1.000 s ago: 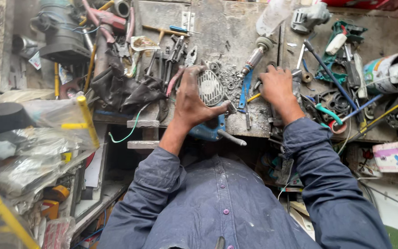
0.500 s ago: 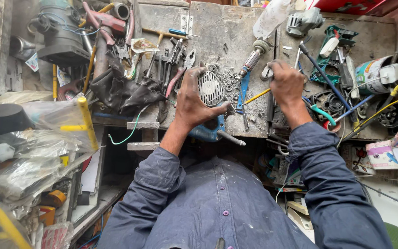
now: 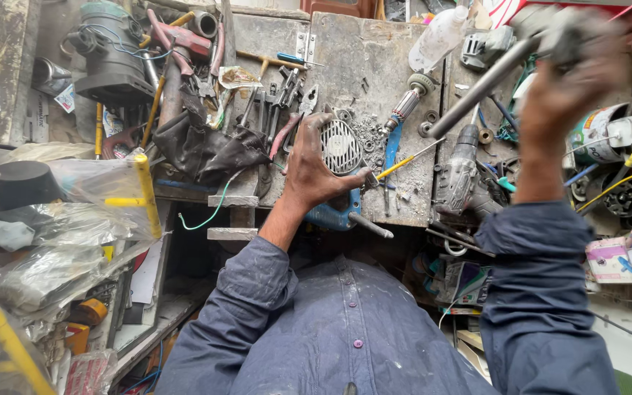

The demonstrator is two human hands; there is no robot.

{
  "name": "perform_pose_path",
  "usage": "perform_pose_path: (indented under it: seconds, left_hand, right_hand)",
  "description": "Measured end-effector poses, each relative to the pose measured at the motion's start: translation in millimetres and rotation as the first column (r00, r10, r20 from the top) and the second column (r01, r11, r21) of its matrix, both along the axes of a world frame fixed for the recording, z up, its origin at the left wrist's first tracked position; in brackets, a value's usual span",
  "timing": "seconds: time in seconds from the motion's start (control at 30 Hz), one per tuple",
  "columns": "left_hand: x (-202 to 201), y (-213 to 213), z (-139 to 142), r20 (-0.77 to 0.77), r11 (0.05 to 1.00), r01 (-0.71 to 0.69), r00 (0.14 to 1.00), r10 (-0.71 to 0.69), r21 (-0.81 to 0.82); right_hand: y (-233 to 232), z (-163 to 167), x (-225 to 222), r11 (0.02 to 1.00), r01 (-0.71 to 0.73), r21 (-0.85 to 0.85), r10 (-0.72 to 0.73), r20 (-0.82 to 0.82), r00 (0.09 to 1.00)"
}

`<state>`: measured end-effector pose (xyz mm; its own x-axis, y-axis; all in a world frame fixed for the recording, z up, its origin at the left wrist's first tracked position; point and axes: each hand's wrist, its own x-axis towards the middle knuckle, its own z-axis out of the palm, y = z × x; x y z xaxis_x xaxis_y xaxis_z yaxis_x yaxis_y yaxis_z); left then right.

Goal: The person disassembles a power tool at a cluttered workbench. They use a cordless drill to remove screws from the tool's housing, mark positions with a pencil, tap parts with a hammer, and pull the blue grinder housing apart by hand, separating its components on the bench.

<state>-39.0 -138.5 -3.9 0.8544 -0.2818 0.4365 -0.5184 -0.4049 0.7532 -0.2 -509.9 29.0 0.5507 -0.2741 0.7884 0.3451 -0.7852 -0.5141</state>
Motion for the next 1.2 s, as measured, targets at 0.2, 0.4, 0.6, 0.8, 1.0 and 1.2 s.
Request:
perform_pose_path:
  seconds: [0.2, 0.4, 0.6, 0.8, 1.0, 1.2]
  left_hand:
    - [-3.3, -1.6, -7.8, -0.037, 0.996, -0.015, 0.999, 0.012, -0.085]
    - [-4.9, -7.0, -13.5, 0.04, 0.995, -0.027, 0.999, 0.031, -0.099]
    - [-2.9, -7.1, -16.9, 0.042, 0.996, -0.034, 0.998, 0.038, -0.077]
    - [-3.0, -8.0, -22.7, 0.033, 0.995, -0.038, 0.999, 0.041, -0.087]
    - [-1.4, -7.7, -24.1, 0.063, 0.997, -0.031, 0.997, 0.035, -0.065]
    - [-3.4, -4.3, -22.7, 0.056, 0.997, -0.021, 0.998, 0.026, -0.079]
  right_hand:
    - [2.6, 23.7, -28.4, 0.617, -0.05, 0.785, 0.304, -0.18, 0.935]
    - [85.9, 19.3, -41.2, 0.562, 0.07, 0.824, 0.592, -0.459, 0.662]
    - [160.7, 79.8, -61.8, 0.69, -0.688, 0.225, 0.662, -0.582, 0.473]
    - [188.1, 122.8, -49.0, 0.697, -0.71, -0.098, 0.572, -0.521, 0.634]
    - [200.6, 106.7, -43.7, 0.744, -0.668, 0.015, 0.441, -0.762, 0.474]
    - [196.6, 111.2, -38.8, 0.678, -0.728, -0.101, 0.509, -0.65, 0.565]
